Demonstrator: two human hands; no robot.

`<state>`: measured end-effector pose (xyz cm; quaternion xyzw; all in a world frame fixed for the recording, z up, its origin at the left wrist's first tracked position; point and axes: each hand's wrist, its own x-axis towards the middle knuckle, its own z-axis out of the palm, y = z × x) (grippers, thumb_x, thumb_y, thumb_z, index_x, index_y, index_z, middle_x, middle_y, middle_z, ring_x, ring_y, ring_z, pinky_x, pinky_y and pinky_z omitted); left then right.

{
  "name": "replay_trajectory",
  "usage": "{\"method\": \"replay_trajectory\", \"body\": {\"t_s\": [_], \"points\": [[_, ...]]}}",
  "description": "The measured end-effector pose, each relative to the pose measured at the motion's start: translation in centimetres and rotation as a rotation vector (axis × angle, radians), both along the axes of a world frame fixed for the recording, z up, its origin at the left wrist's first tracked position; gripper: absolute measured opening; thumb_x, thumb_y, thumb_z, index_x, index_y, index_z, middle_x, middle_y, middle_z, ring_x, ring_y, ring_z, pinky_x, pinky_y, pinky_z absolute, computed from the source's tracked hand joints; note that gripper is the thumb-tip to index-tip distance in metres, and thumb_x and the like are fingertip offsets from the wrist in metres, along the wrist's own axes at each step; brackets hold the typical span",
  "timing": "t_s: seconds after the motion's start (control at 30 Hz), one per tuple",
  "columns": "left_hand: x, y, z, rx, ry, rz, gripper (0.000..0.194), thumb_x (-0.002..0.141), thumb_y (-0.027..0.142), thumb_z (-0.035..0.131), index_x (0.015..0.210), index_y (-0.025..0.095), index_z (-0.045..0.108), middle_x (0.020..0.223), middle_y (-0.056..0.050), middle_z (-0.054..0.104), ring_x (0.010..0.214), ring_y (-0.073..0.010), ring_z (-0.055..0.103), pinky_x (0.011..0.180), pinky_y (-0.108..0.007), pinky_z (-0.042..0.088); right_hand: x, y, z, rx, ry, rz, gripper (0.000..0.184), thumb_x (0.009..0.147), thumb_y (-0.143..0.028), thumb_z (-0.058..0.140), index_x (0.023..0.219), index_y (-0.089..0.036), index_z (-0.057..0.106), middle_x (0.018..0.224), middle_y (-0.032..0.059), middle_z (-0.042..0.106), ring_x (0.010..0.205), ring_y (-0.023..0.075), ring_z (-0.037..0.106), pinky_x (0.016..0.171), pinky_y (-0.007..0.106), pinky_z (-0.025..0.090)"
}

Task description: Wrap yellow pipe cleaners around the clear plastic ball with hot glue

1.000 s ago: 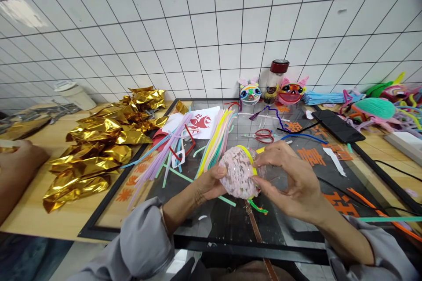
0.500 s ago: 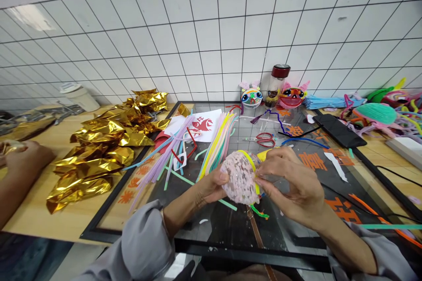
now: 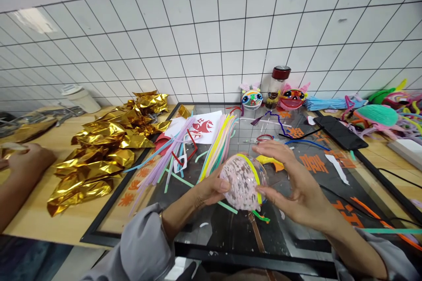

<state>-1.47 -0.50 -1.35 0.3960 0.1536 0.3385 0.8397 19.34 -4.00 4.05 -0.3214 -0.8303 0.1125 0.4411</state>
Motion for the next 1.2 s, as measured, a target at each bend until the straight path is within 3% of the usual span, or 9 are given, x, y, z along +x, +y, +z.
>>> {"method": "replay_trajectory", "body": {"t_s": [0.1, 0.43, 0.7, 0.9, 1.2], "points": [[0.11, -0.09, 0.35, 0.003, -0.008, -0.023, 0.096, 0.054, 0.041, 0.086, 0.139, 0.017, 0.049, 0.124, -0.018, 0.068, 0.12, -0.0399, 0.062, 0.101, -0.051, 0.049, 0.17, -0.03, -0.08, -0.063, -0.01, -0.023, 0.066, 0.087, -0.026, 0.069, 0.145, -0.025, 0.037, 0.133, 0.0103, 0.058, 0.134, 0.0267, 0.045, 0.114, 0.046, 0.035], [-0.07, -0.35, 0.26, -0.033, 0.008, -0.018, 0.099, 0.051, 0.039, 0.086, 0.14, 0.017, 0.048, 0.122, -0.018, 0.069, 0.118, -0.0401, 0.064, 0.098, -0.052, 0.051, 0.23, -0.11, 0.25, -0.068, -0.086, -0.004, 0.066, 0.085, -0.025, 0.067, 0.143, -0.023, 0.035, 0.133, 0.0105, 0.055, 0.135, 0.0262, 0.042, 0.113, 0.041, 0.037], [-0.29, -0.32, -0.12, -0.022, 0.045, -0.025, 0.088, 0.052, 0.04, 0.085, 0.132, 0.016, 0.057, 0.113, -0.016, 0.073, 0.108, -0.037, 0.069, 0.09, -0.045, 0.056, 0.07, -0.28, 0.76, -0.04, -0.102, -0.01, 0.053, 0.086, -0.027, 0.066, 0.133, -0.022, 0.043, 0.123, 0.0103, 0.059, 0.129, 0.0254, 0.046, 0.106, 0.038, 0.041], [-0.21, -0.31, -0.03, -0.013, 0.05, -0.037, 0.09, 0.053, 0.042, 0.084, 0.134, 0.014, 0.054, 0.113, -0.017, 0.072, 0.103, -0.0362, 0.07, 0.082, -0.041, 0.058, 0.0, -0.26, 0.88, -0.016, -0.102, -0.022, 0.046, 0.084, -0.024, 0.066, 0.126, -0.023, 0.048, 0.114, 0.0089, 0.062, 0.121, 0.0252, 0.05, 0.097, 0.037, 0.045], [-0.01, -0.28, 0.23, -0.006, 0.015, -0.011, 0.1, 0.053, 0.042, 0.086, 0.142, 0.021, 0.046, 0.125, -0.015, 0.068, 0.113, -0.0363, 0.067, 0.093, -0.045, 0.055, 0.04, -0.13, 0.75, 0.109, -0.071, -0.019, 0.034, 0.083, -0.021, 0.068, 0.114, -0.02, 0.055, 0.103, 0.0086, 0.064, 0.11, 0.0261, 0.054, 0.093, 0.044, 0.046]]}}
